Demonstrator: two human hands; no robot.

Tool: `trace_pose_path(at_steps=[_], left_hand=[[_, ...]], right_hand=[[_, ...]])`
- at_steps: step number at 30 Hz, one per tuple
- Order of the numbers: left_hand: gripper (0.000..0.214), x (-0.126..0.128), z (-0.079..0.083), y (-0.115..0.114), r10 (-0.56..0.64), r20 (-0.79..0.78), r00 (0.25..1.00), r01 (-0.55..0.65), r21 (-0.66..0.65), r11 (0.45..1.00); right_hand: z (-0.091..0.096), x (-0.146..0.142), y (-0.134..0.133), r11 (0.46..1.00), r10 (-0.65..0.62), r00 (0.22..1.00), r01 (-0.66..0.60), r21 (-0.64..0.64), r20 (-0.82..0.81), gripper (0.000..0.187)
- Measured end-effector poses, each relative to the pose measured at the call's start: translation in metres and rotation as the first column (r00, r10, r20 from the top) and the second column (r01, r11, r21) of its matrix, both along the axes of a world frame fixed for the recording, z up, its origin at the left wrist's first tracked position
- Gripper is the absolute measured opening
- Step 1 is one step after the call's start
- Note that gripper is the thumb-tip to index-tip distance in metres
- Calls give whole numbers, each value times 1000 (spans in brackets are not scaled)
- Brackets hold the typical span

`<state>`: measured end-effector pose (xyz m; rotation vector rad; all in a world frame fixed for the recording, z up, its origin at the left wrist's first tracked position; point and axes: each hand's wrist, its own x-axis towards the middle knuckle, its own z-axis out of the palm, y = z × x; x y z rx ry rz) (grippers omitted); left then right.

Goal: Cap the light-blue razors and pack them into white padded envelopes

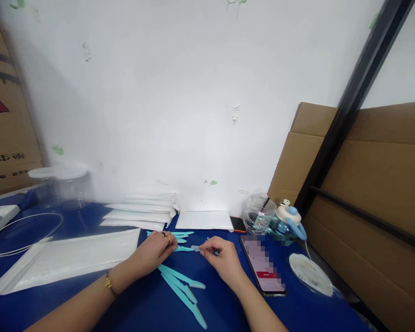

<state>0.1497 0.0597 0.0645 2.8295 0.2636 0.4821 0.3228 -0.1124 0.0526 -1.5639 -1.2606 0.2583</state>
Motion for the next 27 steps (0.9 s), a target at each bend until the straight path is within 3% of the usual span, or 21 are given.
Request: trace_pose_path(at_steps=[6, 13, 22, 25, 27], left_hand=[[20, 1, -2, -3, -46, -17, 999, 43, -137, 990], [25, 1, 1, -1, -23, -2, 1000, 21, -295, 955], [24, 1, 4, -9, -40, -1, 999, 37, -372, 928], [23, 0, 5, -15, -80, -43, 996, 59, -360, 931], [20, -2, 5, -19, -148, -92, 985, 106, -359, 927]], right_hand=[[0, -4, 1, 999, 33, 999, -33, 19, 0, 11], [6, 0, -3, 999, -19, 997, 23, 47, -73, 14], [1, -11, 1, 999, 32, 994, -34, -16, -104, 13], [7, -7, -2, 992, 101, 994, -105, -71, -47, 13], [14, 3, -7, 995, 51, 998, -47, -82, 45, 14]])
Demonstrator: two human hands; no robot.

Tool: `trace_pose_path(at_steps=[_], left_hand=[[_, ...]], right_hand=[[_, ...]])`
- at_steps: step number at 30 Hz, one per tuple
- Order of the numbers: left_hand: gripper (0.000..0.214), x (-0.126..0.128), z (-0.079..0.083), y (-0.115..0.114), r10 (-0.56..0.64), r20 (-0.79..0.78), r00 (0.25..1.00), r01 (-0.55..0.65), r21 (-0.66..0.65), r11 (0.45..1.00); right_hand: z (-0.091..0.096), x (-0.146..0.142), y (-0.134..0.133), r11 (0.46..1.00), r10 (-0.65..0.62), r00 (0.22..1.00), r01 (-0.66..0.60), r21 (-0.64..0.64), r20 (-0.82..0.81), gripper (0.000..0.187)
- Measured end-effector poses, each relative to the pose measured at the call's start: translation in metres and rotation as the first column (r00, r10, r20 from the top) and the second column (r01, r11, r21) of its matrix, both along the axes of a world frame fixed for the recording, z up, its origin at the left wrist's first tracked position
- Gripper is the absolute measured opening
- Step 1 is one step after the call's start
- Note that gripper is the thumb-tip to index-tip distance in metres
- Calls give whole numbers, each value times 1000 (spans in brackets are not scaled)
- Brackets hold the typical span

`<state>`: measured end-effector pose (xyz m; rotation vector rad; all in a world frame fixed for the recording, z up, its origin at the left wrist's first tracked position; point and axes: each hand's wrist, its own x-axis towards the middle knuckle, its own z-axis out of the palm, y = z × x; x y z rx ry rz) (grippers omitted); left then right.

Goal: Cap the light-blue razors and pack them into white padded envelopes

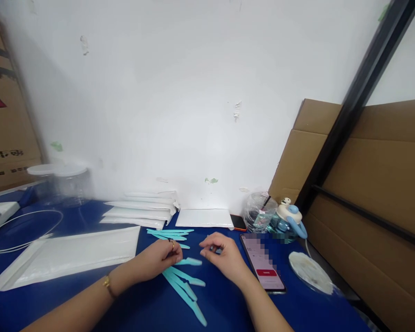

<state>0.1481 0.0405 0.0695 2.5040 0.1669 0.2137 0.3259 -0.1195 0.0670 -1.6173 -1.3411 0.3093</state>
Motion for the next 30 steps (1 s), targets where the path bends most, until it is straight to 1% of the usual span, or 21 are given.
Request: trace_pose_path(at_steps=[2, 4, 5, 7, 8, 10, 12, 14, 16, 19, 22, 27, 30], left_hand=[[19, -1, 0, -4, -64, -41, 997, 64, 8, 998], [17, -1, 0, -4, -70, -62, 996, 72, 27, 997], [16, -1, 0, -3, -51, -57, 997, 54, 50, 997], [14, 0, -2, 5, 24, -16, 1000, -22, 134, 991], [14, 0, -3, 10, 69, 16, 997, -71, 189, 979], [16, 0, -6, 21, 146, 77, 986, -162, 296, 941], [17, 0, -11, 31, 182, 96, 979, -205, 364, 909], [12, 0, -14, 37, 180, 84, 980, -199, 404, 893], [8, 1, -15, 38, 154, 76, 985, -172, 439, 882], [15, 4, -16, 37, 103, 79, 992, -129, 504, 854], [19, 7, -18, 35, 78, 73, 994, -105, 543, 833], [17, 11, -23, 35, 37, 69, 997, -66, 505, 861], [17, 12, -24, 34, 36, 68, 997, -65, 492, 868]], right_hand=[[7, 13, -6, 991, -132, 982, 134, -4, 137, 16], [12, 25, -13, 964, -225, 928, 256, -70, 296, 15], [13, 30, -16, 948, -229, 900, 293, -126, 370, 15], [12, 35, -19, 916, -185, 867, 322, -238, 463, 14], [10, 36, -20, 905, -155, 859, 321, -279, 487, 13], [4, 33, -19, 896, -104, 851, 304, -322, 515, 12], [-1, 29, -17, 900, -79, 844, 290, -327, 531, 14], [-4, 23, -14, 912, -62, 852, 259, -317, 520, 15], [-6, 18, -10, 930, -36, 878, 204, -306, 477, 13], [-8, 12, -6, 945, -1, 919, 130, -299, 395, 10], [-11, 8, -3, 950, 17, 938, 93, -298, 346, 11], [-15, 4, 4, 966, 51, 944, 37, -257, 326, 14], [-17, 1, 10, 975, 60, 938, 18, -221, 341, 15]])
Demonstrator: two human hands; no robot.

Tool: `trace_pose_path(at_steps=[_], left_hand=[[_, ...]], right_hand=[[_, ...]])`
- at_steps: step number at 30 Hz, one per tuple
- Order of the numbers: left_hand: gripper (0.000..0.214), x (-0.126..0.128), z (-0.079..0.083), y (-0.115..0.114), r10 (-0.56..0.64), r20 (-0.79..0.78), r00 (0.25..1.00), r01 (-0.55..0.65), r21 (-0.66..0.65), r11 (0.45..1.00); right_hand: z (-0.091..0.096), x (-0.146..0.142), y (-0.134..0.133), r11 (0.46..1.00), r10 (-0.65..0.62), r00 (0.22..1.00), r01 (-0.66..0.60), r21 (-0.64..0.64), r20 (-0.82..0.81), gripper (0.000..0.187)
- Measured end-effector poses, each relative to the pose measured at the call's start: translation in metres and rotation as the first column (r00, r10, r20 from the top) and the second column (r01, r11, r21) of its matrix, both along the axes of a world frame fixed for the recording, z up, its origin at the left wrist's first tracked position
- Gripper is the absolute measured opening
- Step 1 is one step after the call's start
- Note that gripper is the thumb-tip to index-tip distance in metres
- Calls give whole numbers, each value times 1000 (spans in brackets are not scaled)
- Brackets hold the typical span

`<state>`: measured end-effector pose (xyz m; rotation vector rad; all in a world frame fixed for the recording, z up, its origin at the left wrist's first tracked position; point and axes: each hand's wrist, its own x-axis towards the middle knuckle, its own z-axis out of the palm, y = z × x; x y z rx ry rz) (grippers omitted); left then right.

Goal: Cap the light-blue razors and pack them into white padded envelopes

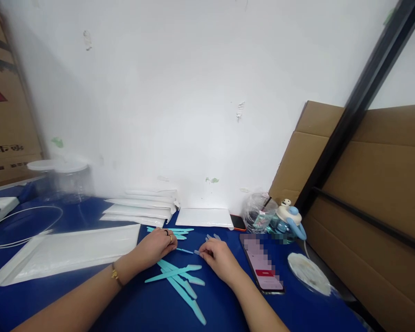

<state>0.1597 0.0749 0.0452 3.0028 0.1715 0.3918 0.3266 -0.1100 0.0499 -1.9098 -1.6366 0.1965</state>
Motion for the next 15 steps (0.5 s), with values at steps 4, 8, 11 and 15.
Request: trace_pose_path(at_steps=[4, 8, 11, 15], left_hand=[[16, 1, -1, 0, 1, 5, 1000, 0, -7, 1000], [15, 1, -2, 1, 5, 7, 1000, -5, -24, 1000], [15, 1, -1, 0, 6, 5, 1000, -6, -39, 999], [17, -1, 2, -3, -10, 12, 1000, 11, -68, 998]], right_hand=[[-5, -1, 4, 999, 26, 1000, -27, 19, 6, 15], [-8, -1, 6, 999, 31, 1000, -31, 40, 1, 15], [-8, -2, 7, 998, 43, 999, -42, 50, -4, 15], [-7, -3, 7, 998, 48, 999, -48, 44, -2, 15]])
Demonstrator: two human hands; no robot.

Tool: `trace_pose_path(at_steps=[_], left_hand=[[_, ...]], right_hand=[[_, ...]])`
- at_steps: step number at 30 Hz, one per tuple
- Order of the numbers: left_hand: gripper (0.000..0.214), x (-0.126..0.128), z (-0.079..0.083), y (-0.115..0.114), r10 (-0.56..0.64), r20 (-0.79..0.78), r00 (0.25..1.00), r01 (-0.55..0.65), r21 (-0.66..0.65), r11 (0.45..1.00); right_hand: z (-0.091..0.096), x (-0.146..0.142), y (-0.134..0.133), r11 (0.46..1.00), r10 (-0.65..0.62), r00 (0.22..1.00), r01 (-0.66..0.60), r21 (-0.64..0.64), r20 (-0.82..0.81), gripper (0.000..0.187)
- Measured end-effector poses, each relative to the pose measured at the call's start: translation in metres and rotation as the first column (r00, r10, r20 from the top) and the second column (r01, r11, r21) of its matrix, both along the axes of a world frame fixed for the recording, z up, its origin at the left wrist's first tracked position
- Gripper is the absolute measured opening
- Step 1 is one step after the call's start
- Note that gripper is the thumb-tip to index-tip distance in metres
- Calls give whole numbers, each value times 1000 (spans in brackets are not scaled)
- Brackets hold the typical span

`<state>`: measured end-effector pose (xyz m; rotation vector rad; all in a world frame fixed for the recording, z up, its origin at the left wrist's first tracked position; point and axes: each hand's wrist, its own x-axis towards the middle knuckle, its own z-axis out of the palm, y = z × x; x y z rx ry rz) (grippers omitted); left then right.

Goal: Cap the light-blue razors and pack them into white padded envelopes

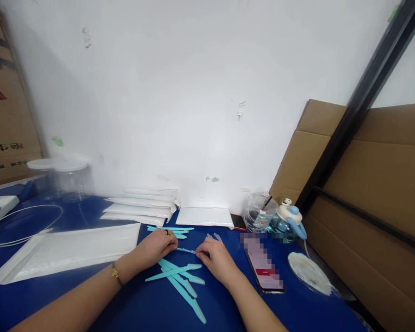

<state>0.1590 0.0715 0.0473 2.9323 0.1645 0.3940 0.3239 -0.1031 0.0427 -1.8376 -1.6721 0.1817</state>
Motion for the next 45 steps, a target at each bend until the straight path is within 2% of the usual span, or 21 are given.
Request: trace_pose_path(at_steps=[10, 18, 22, 24, 27, 30, 34, 37, 45], left_hand=[[18, 1, 1, -4, -38, 18, 999, 38, -30, 999], [13, 3, 1, -25, -62, -18, 998, 60, -82, 995], [12, 1, 2, -19, -115, -12, 993, 113, -111, 987], [10, -3, 7, -8, -49, 0, 999, 49, -89, 995], [14, -9, 14, 9, 116, 18, 993, -116, -2, 993], [14, -12, 15, 18, 167, -12, 986, -166, 70, 984], [13, -11, 12, 18, 152, -28, 988, -149, 89, 985], [16, -9, 12, 16, 149, -27, 989, -145, 113, 983], [17, -2, 5, 8, 3, 12, 1000, -5, 120, 993]], right_hand=[[2, -1, -3, 999, 1, 999, -3, -43, -34, 14], [7, -15, -5, 996, 18, 997, -24, -85, -78, 11], [12, -8, -12, 992, 31, 993, -44, -122, -110, 11], [14, 5, -16, 996, -27, 995, 19, -85, -92, 14], [15, 28, -21, 974, -222, 975, 223, 33, -27, 17], [12, 38, -21, 946, -319, 947, 316, 71, 42, 17], [5, 24, -11, 963, -267, 952, 270, -1, 151, 17], [2, 12, -3, 954, -280, 934, 297, -43, 222, 16], [-3, 8, -3, 968, -224, 974, 226, -108, 24, 9]])
